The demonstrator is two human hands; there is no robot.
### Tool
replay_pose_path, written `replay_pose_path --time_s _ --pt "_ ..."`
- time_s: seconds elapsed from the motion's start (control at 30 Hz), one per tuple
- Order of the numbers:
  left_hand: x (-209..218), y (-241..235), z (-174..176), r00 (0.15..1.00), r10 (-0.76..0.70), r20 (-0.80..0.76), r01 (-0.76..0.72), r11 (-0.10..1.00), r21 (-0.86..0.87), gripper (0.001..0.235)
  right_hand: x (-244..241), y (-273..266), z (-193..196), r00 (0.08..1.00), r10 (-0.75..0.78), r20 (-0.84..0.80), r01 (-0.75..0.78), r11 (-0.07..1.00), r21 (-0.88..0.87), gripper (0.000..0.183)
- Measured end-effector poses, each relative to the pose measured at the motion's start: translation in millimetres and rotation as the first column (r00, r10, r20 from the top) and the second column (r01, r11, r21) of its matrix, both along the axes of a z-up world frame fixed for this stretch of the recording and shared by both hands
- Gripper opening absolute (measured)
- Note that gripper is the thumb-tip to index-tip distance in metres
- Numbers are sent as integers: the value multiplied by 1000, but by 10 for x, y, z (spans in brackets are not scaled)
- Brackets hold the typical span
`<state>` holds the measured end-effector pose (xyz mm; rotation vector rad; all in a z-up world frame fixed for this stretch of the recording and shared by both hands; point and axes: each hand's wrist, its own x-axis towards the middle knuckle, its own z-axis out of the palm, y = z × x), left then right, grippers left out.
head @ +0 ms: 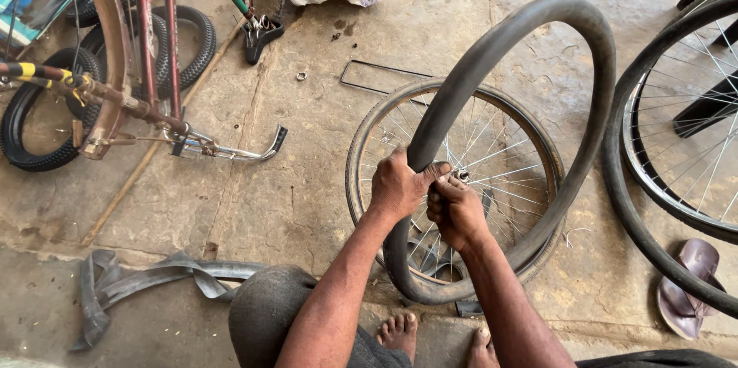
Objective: The person removes an old inner tube from a bicycle wheel and tire. They then insert a new inner tube into the tire and use a tire lever to mount the tire back onto the wheel rim.
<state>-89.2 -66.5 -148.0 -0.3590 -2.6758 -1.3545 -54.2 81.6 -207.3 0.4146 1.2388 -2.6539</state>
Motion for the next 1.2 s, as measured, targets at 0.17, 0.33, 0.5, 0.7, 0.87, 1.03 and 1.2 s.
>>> replay_pose_path --time_s 0.17,0.33,0.5,0.7,0.87,1.03,1.2 --pt "-183 -101 254 993 45 111 -61 987 146 90 -111 427 -325 976 -209 61 209 978 7 16" --pt "-722 -101 345 964 155 215 -163 986 19 81 -66 608 -282 961 -272 52 271 962 20 15" --pt "-1063 -235 -86 937 204 282 -209 978 -11 58 -35 957 -666 885 -459 75 425 862 276 11" --pt "-553 -545 -1455 957 240 162 -245 969 10 61 386 2475 -1917 542 -823 173 757 567 326 1" --pt "-73 -611 -2447 938 298 175 -270 948 -169 77 891 3267 -2765 432 -867 247 566 474 675 16" --pt "-31 -724 -2721 861 323 392 -296 946 -131 60 1186 3221 -3068 551 -773 315 -100 314 944 23" --pt "11 -797 -2672 824 347 449 -289 937 -195 44 1190 3149 -3172 601 -706 374 -358 180 916 31"
